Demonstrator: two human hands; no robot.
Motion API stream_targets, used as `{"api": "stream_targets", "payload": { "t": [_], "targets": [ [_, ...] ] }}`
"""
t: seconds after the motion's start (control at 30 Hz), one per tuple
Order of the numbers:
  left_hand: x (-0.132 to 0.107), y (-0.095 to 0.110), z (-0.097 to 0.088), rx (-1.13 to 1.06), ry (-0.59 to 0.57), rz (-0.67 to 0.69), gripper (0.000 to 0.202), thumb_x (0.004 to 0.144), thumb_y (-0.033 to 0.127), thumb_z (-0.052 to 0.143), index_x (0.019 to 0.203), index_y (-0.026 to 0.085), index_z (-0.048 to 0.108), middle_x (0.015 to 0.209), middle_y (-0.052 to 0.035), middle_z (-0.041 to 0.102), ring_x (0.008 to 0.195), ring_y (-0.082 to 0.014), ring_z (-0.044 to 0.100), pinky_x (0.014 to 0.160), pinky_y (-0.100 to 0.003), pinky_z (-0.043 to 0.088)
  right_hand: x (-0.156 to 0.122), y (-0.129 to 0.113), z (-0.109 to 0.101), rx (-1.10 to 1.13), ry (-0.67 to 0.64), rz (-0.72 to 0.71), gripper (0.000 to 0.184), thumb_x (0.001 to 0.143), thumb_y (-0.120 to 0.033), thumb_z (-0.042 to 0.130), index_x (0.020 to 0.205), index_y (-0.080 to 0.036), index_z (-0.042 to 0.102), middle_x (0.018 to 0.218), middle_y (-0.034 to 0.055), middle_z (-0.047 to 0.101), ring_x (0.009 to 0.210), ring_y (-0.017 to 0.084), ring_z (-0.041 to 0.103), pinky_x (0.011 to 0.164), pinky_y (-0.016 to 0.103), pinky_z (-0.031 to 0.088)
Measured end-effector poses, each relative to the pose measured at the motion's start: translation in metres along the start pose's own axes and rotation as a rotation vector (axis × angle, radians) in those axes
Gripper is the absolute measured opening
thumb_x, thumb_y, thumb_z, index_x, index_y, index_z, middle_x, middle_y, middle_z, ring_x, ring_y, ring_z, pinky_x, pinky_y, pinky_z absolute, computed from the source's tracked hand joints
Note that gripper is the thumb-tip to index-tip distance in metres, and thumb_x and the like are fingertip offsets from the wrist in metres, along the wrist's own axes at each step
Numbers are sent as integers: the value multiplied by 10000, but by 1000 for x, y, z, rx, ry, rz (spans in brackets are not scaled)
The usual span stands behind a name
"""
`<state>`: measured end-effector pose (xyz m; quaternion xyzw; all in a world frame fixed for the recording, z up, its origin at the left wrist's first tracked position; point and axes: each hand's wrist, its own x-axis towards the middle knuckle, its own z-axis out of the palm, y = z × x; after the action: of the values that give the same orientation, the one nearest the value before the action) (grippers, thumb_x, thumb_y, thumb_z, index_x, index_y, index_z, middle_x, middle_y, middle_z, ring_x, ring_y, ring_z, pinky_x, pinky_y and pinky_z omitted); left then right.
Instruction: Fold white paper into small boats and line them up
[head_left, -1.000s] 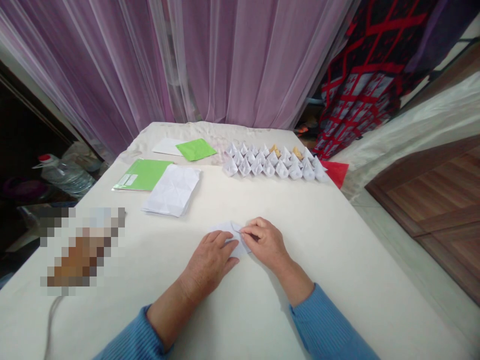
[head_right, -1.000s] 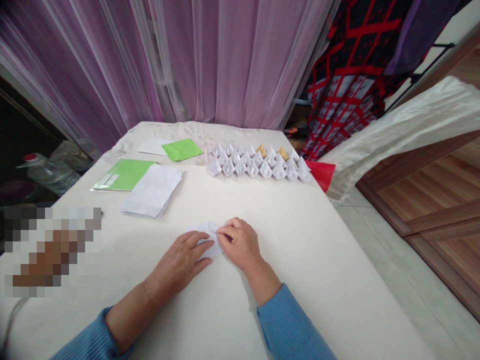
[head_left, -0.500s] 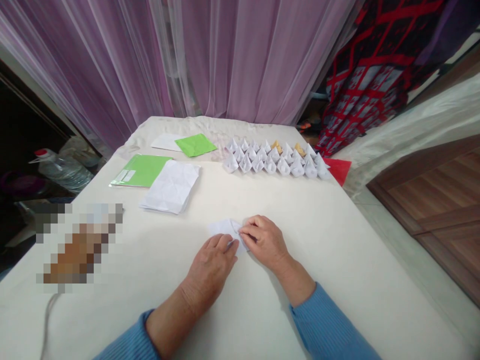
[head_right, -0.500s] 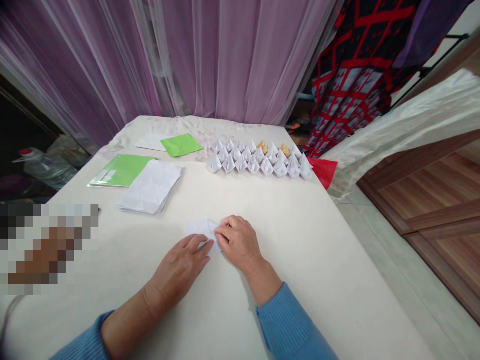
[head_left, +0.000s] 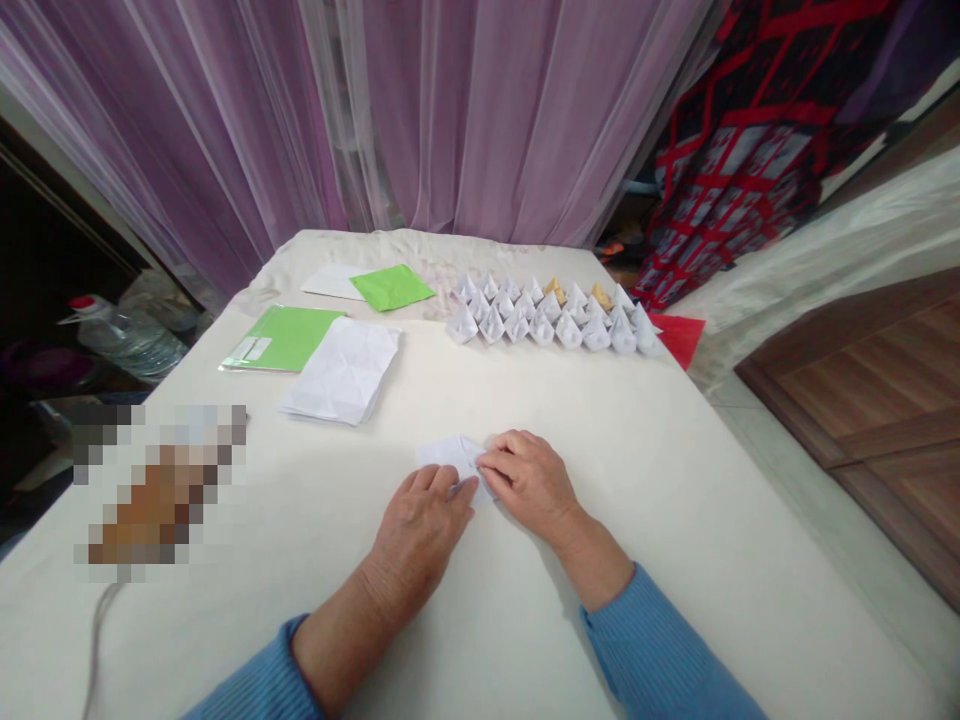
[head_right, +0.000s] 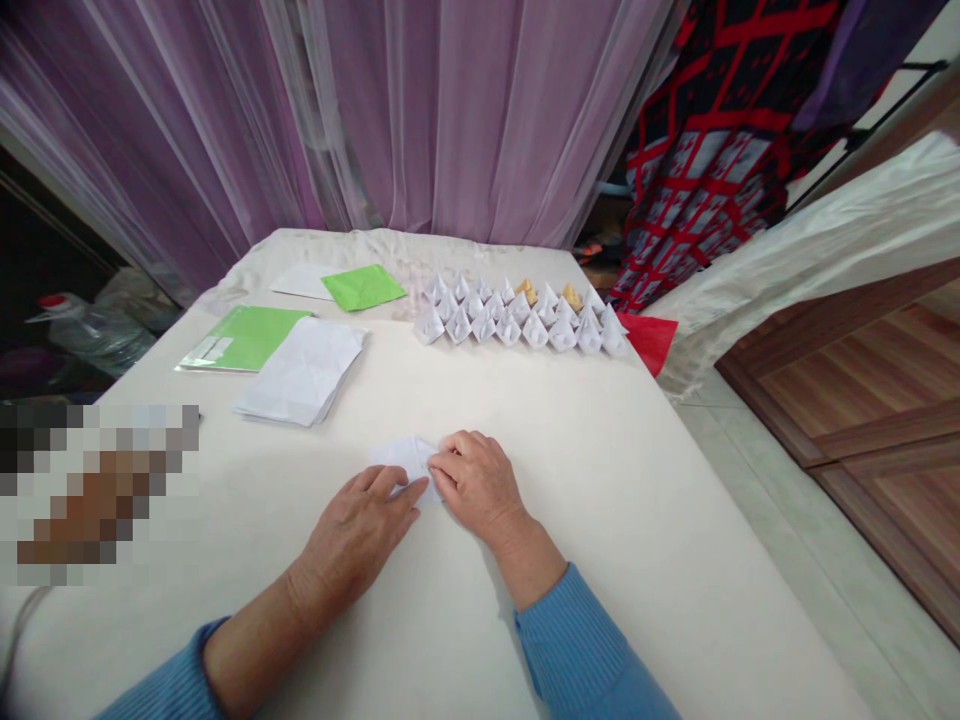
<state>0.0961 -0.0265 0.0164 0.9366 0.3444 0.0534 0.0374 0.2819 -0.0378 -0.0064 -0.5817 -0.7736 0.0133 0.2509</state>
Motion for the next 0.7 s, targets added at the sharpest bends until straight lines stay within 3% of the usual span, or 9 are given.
{"api": "stream_targets", "payload": {
  "t": [0.5,0.7],
  "targets": [
    [0,1,-4,21,-37,-28,262,894,218,586,1155,227,606,956,-52,607,901,-228,571,792,-383,492,0,0,-2,-22,-31,-36,107,861,-189,630,826,-250,711,854,15,628,793,161,518,707,298,347],
    [2,2,-9,28,-110,-52,275,924,238,548,1194,244,600,994,-49,612,937,-228,575,822,-387,500,0,1,-1,-13,-6,-45,84,844,-186,667,810,-249,710,829,0,620,783,151,518,704,294,340]
  ]
}}
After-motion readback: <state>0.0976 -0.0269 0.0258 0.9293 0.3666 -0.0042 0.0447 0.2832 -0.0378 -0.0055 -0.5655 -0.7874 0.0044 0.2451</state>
